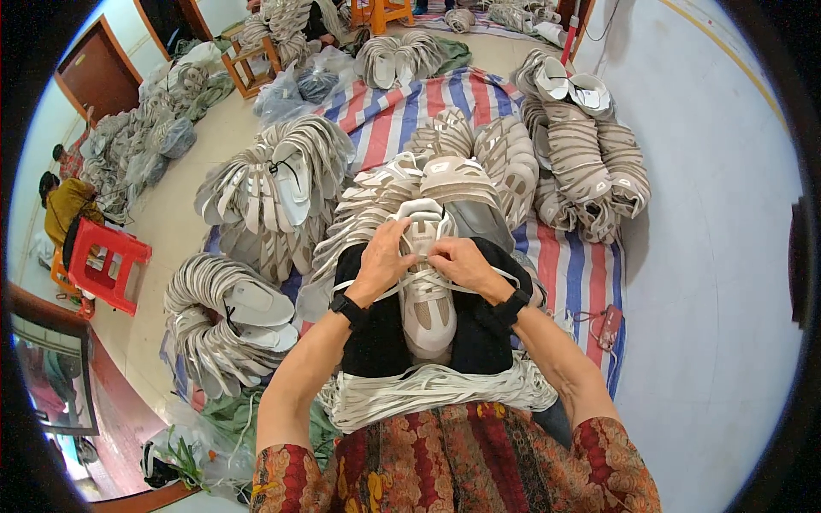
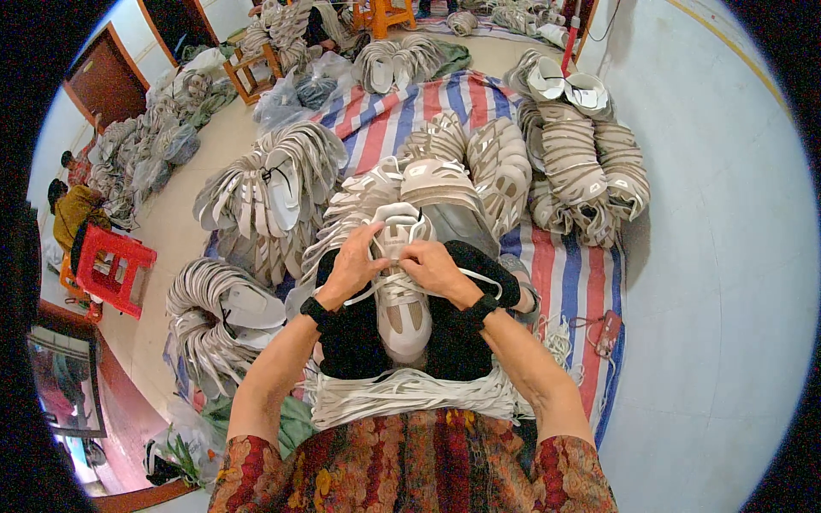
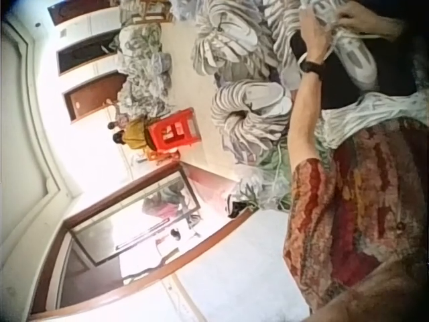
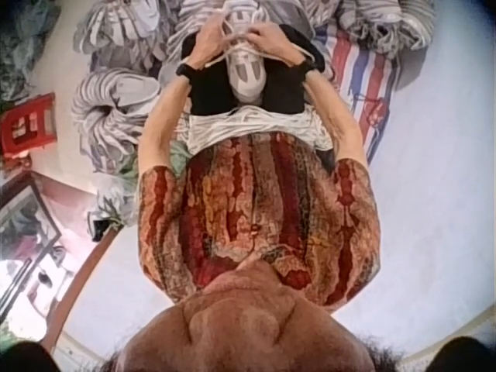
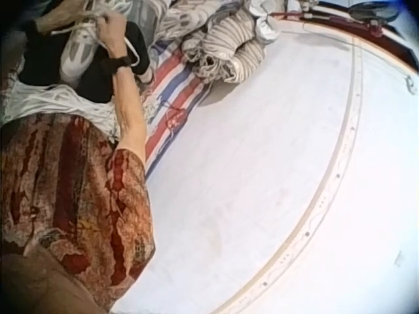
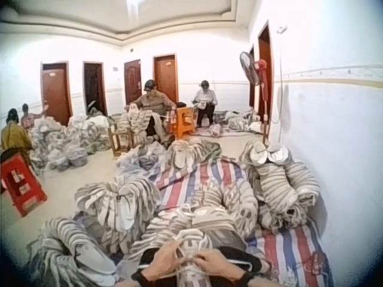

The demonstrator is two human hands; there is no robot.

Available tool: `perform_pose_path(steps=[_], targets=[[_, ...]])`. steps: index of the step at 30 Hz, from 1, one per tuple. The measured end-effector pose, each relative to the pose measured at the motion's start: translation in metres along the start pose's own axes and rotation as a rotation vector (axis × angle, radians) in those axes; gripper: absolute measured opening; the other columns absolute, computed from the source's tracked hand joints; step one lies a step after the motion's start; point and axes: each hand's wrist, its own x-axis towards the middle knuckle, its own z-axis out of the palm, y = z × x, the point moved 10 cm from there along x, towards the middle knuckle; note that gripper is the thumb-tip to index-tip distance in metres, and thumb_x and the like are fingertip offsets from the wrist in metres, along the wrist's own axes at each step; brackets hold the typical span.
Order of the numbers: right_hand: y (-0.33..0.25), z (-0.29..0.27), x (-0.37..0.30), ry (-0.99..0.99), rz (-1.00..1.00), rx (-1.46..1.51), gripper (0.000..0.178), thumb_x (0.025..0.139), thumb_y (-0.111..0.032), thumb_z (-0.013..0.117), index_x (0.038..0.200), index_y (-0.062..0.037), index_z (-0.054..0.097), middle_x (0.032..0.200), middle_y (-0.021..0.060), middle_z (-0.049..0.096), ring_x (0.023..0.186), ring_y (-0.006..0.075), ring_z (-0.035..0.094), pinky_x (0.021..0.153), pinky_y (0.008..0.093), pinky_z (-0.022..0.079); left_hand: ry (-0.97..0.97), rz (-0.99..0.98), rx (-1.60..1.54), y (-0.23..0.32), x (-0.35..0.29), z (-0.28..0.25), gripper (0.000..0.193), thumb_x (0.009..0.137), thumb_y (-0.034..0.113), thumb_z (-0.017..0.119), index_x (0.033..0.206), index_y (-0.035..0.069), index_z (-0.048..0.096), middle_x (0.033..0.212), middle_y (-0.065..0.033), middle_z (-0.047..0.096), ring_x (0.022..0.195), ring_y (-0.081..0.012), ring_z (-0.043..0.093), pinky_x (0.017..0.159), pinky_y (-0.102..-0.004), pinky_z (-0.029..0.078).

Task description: The recorder is lacing white sneakers as part of a manufacturing or assembly process.

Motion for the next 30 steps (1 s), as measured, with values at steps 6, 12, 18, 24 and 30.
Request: perform_pose_path(steps=[6, 12, 18, 24, 30], targets=[[-0.001, -0.011, -0.012, 0.092, 0.082, -0.040, 0.012, 0.073, -0.009, 0.053, 0.075, 0.0019, 0.057, 0.066, 0.0204, 0.055, 0.065, 0.0369, 0.056, 0.059, 0.0405, 0.044, -0.016, -0.042, 0.013, -0.005, -0.003, 0.003, 0.061, 0.064, 0.012, 0.073, 0.118, 0.004, 0.045, 0.108, -0.0173, 0.052, 0.102, -0.0328, 0.049, 0.086, -0.0370, 0.040], [-0.012, -0.013, -0.023, 0.199, -0.029, -0.319, 0.007, 0.074, -0.006, 0.051, 0.077, 0.0000, 0.052, 0.074, 0.0194, 0.055, 0.068, 0.0376, 0.056, 0.061, 0.0440, 0.045, -0.004, -0.013, 0.008, -0.003, -0.002, 0.005, 0.062, 0.062, 0.012, 0.073, 0.117, 0.005, 0.045, 0.104, -0.0164, 0.052, 0.098, -0.0328, 0.050, 0.084, -0.0372, 0.040], [-0.007, -0.003, -0.023, 0.167, 0.050, -0.376, 0.008, 0.078, -0.009, 0.054, 0.080, -0.0012, 0.052, 0.077, 0.0152, 0.054, 0.071, 0.0337, 0.056, 0.062, 0.0408, 0.044, -0.031, -0.070, 0.009, -0.005, -0.005, 0.004, 0.061, 0.063, 0.011, 0.071, 0.118, 0.007, 0.044, 0.108, -0.0159, 0.050, 0.104, -0.0323, 0.048, 0.085, -0.0364, 0.041], [-0.007, -0.005, -0.019, 0.160, -0.020, -0.292, 0.010, 0.080, -0.012, 0.053, 0.082, -0.0020, 0.053, 0.077, 0.0145, 0.053, 0.070, 0.0327, 0.056, 0.061, 0.0404, 0.045, -0.002, -0.047, -0.025, -0.004, -0.002, 0.001, 0.058, 0.064, 0.011, 0.070, 0.117, 0.004, 0.046, 0.106, -0.0166, 0.052, 0.103, -0.0326, 0.048, 0.086, -0.0356, 0.041], [-0.022, -0.009, -0.019, 0.085, -0.052, -0.420, 0.011, 0.079, -0.013, 0.055, 0.082, -0.0020, 0.054, 0.077, 0.0135, 0.053, 0.068, 0.0317, 0.055, 0.060, 0.0400, 0.044, 0.180, 0.042, -0.107, 0.014, -0.009, -0.033, 0.037, 0.073, 0.004, 0.061, 0.110, 0.003, 0.052, 0.092, -0.0175, 0.055, 0.087, -0.0339, 0.053, 0.077, -0.0382, 0.042]])
